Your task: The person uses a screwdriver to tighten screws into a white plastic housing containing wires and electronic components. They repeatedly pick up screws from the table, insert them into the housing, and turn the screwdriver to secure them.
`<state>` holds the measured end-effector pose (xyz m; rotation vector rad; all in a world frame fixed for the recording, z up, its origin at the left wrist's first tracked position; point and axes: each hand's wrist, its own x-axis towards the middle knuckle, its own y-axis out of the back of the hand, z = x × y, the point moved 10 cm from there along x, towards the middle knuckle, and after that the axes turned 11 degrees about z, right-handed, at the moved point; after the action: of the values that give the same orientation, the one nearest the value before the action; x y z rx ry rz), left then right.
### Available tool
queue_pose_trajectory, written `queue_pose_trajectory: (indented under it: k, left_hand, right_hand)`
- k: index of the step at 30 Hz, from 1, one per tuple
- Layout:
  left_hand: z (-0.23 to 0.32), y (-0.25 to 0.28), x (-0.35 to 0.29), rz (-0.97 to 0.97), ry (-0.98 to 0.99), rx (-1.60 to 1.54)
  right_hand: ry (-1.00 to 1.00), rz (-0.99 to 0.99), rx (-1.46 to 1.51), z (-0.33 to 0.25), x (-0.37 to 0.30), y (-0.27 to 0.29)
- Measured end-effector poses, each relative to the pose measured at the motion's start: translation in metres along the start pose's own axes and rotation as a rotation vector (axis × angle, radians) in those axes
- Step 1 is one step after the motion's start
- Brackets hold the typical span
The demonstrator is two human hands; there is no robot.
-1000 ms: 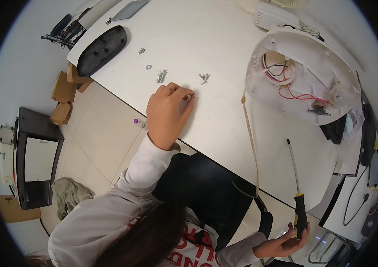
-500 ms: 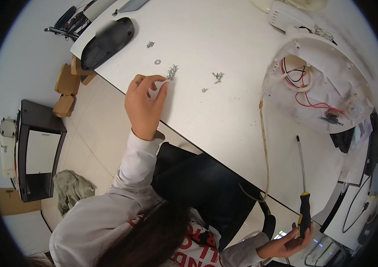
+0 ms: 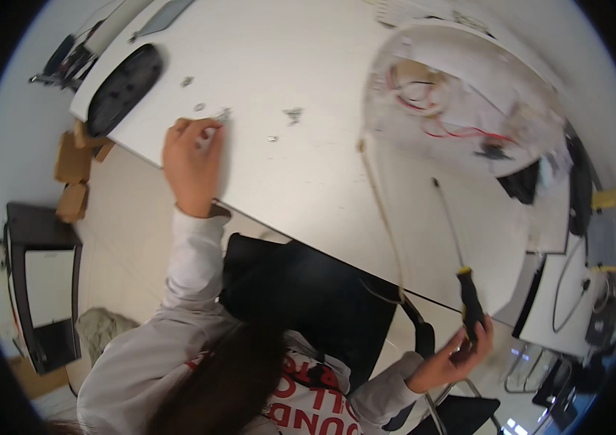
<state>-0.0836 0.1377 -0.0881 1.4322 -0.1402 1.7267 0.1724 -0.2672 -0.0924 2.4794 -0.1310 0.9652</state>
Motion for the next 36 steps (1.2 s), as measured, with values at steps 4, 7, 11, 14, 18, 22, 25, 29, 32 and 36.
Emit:
queue_pose_trajectory:
  k: [4,7,11,14,18,22,25,29,32,36]
  left_hand:
    - [0.003,0.003,-0.002,0.020,0.024,-0.095]
    - [0.018,0.015,0.005,0.007,0.100,-0.218]
    - [0.051,0.012,0.004,-0.231,0.355,-0.566]
    - [0.089,0.003,-0.006,-0.383,0.504,-0.955]
    - [0.146,-0.018,-0.031,-0.671,0.978,-1.622]
    - [0.214,-0.016,-0.060,-1.001,1.190,-1.792]
    - [0.233,-0.013,-0.077,-1.111,1.177,-1.846]
    - [0.224,-0.013,-0.078,-1.069,1.123,-1.748]
    - [0.219,-0.019,-0.079,-1.068,1.115,-1.727]
    - [0.219,-0.021,-0.077,-1.159,1.173,-1.735]
  right_hand:
    - [0.044,-0.132,-0.051,-0.009,0.010,-0.014]
    - [0.018,-0.147,-0.064,-0.007,0.024,-0.016]
    - [0.092,-0.235,-0.138,-0.001,0.034,-0.027]
    - [-0.041,-0.247,-0.051,0.009,0.042,-0.031]
    - [0.138,-0.131,-0.144,-0.023,0.050,-0.035]
    - [0.094,-0.111,0.094,-0.075,0.042,-0.059]
    - [0.102,-0.130,0.414,-0.116,0.035,-0.075]
    - [0.003,-0.110,0.512,-0.120,0.033,-0.087]
    - [-0.009,-0.114,0.547,-0.121,0.034,-0.094]
    - [0.002,-0.147,0.582,-0.126,0.037,-0.098]
